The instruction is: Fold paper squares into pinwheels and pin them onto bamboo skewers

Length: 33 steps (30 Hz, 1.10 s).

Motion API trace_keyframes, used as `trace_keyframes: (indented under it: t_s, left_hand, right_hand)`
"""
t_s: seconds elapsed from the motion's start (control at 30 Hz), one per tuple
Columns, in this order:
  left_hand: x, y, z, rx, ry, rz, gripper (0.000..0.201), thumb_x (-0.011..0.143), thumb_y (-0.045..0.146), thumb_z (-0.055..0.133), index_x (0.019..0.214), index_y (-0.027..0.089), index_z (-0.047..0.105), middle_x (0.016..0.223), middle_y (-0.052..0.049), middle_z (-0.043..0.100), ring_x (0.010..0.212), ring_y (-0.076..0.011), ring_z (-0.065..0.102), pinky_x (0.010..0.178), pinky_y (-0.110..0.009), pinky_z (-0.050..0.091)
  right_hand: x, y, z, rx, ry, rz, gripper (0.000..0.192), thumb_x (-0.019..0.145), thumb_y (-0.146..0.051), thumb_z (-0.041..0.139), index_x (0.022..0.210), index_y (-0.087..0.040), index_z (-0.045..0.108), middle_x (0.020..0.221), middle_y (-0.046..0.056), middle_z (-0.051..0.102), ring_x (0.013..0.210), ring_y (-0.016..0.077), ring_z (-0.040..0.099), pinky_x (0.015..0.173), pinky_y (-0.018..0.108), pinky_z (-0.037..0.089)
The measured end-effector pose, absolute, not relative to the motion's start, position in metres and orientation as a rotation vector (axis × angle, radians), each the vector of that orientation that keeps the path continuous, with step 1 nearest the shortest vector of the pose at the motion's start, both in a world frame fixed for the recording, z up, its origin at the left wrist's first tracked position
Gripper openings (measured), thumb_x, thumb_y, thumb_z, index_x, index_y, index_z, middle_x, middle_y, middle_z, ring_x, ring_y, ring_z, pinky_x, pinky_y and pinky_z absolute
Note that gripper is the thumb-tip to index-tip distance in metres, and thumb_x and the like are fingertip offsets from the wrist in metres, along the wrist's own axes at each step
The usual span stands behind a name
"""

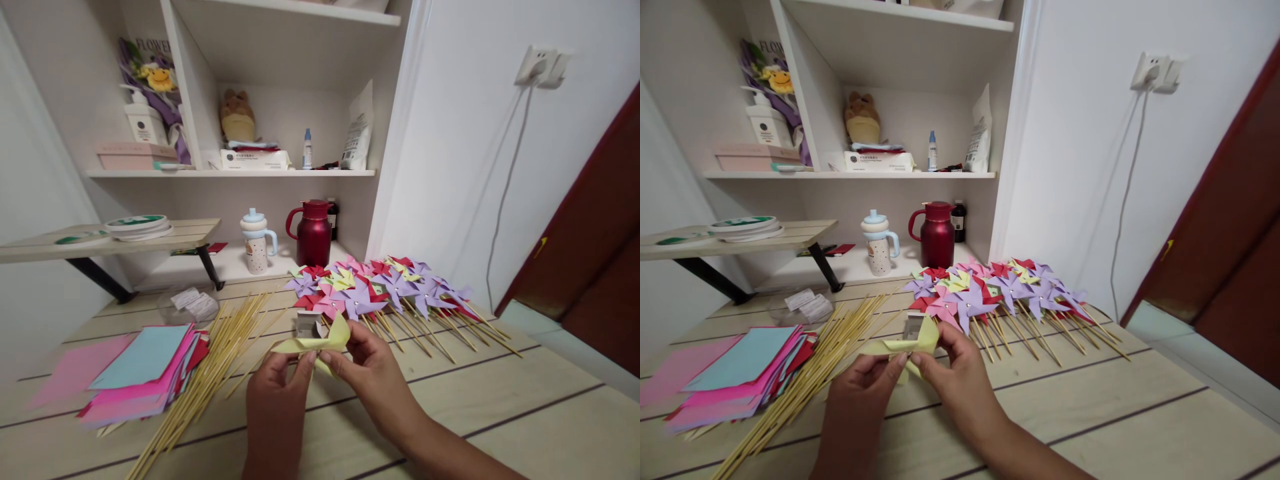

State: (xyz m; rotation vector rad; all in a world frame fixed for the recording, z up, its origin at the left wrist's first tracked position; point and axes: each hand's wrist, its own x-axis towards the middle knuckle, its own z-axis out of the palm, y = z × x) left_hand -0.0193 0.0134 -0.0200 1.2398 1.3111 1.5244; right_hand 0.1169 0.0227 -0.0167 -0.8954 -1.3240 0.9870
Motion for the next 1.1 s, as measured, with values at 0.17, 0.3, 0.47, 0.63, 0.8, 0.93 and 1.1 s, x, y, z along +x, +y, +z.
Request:
trace_keyframes:
  t_s: [0.17, 0.3, 0.47, 0.63, 0.8, 0.93, 1.1]
  left_hand:
    - [-0.0156, 0.0125, -0.0223, 1.364, 1.379, 1.632, 0.014, 0.071, 0.027, 0.071, 0.082, 0.020, 0.076, 0.083, -0.004, 0.077, 0.083, -0.0231, 0.070, 0.081, -0.032, 0.052]
    - [-0.0171, 0.0119, -0.0234, 1.397, 1.343, 1.617, 0.014, 0.073, 0.028, 0.070, 0.084, 0.020, 0.074, 0.086, -0.004, 0.076, 0.085, -0.0225, 0.070, 0.082, -0.032, 0.051]
    - [-0.0192, 0.0129, -0.0243, 1.359, 1.332, 1.556, 0.015, 0.075, 0.031, 0.069, 0.084, 0.021, 0.075, 0.086, -0.004, 0.076, 0.084, -0.0229, 0.069, 0.083, -0.034, 0.051]
    - [-0.0187, 0.0145, -0.0209, 1.305, 1.264, 1.533, 0.013, 0.074, 0.032, 0.070, 0.076, 0.020, 0.075, 0.081, -0.004, 0.076, 0.077, -0.0220, 0.069, 0.077, -0.033, 0.052]
    - [-0.0190, 0.0132, -0.0229, 1.310, 1.284, 1.490, 0.017, 0.075, 0.034, 0.070, 0.083, 0.020, 0.075, 0.088, -0.005, 0.076, 0.077, -0.0216, 0.069, 0.076, -0.033, 0.051]
    - [-0.0174, 0.0107, -0.0267, 1.388, 1.383, 1.510, 0.016, 0.078, 0.032, 0.067, 0.088, 0.021, 0.073, 0.087, -0.003, 0.076, 0.082, -0.0212, 0.070, 0.078, -0.031, 0.051]
    - [-0.0250, 0.0079, -0.0256, 1.752, 1.378, 1.679, 0.011, 0.081, 0.022, 0.063, 0.087, 0.023, 0.072, 0.088, -0.001, 0.072, 0.086, -0.0173, 0.068, 0.079, -0.026, 0.052]
  right_hand:
    - [0.1129, 0.0214, -0.0165, -0.872, -1.322, 0.948, 0.021, 0.075, -0.023, 0.073, 0.093, -0.022, 0.063, 0.088, 0.001, 0.067, 0.084, 0.0186, 0.061, 0.076, 0.029, 0.050]
    - [0.1114, 0.0223, -0.0173, -0.908, -1.301, 0.985, 0.033, 0.072, -0.026, 0.075, 0.104, -0.021, 0.065, 0.095, 0.005, 0.069, 0.087, 0.0210, 0.063, 0.077, 0.032, 0.051]
    - [0.1126, 0.0249, -0.0203, -0.917, -1.317, 0.955, 0.023, 0.073, -0.025, 0.074, 0.094, -0.020, 0.066, 0.089, 0.003, 0.068, 0.085, 0.0203, 0.062, 0.076, 0.031, 0.049]
    - [0.1146, 0.0266, -0.0184, -0.877, -1.340, 0.938, 0.022, 0.075, -0.020, 0.072, 0.094, -0.021, 0.062, 0.088, 0.001, 0.066, 0.082, 0.0175, 0.061, 0.073, 0.027, 0.048]
    - [0.1151, 0.0260, -0.0187, -0.870, -1.352, 0.890, 0.020, 0.075, -0.017, 0.070, 0.092, -0.022, 0.061, 0.086, -0.001, 0.065, 0.079, 0.0167, 0.060, 0.070, 0.026, 0.046]
    - [0.1140, 0.0234, -0.0215, -0.896, -1.386, 0.767, 0.018, 0.076, -0.012, 0.067, 0.088, -0.023, 0.059, 0.081, -0.003, 0.059, 0.074, 0.0148, 0.055, 0.067, 0.025, 0.044]
    - [0.1163, 0.0202, -0.0199, -0.879, -1.462, 0.729, 0.017, 0.079, -0.011, 0.064, 0.090, -0.024, 0.060, 0.084, -0.002, 0.059, 0.079, 0.0155, 0.056, 0.071, 0.026, 0.044]
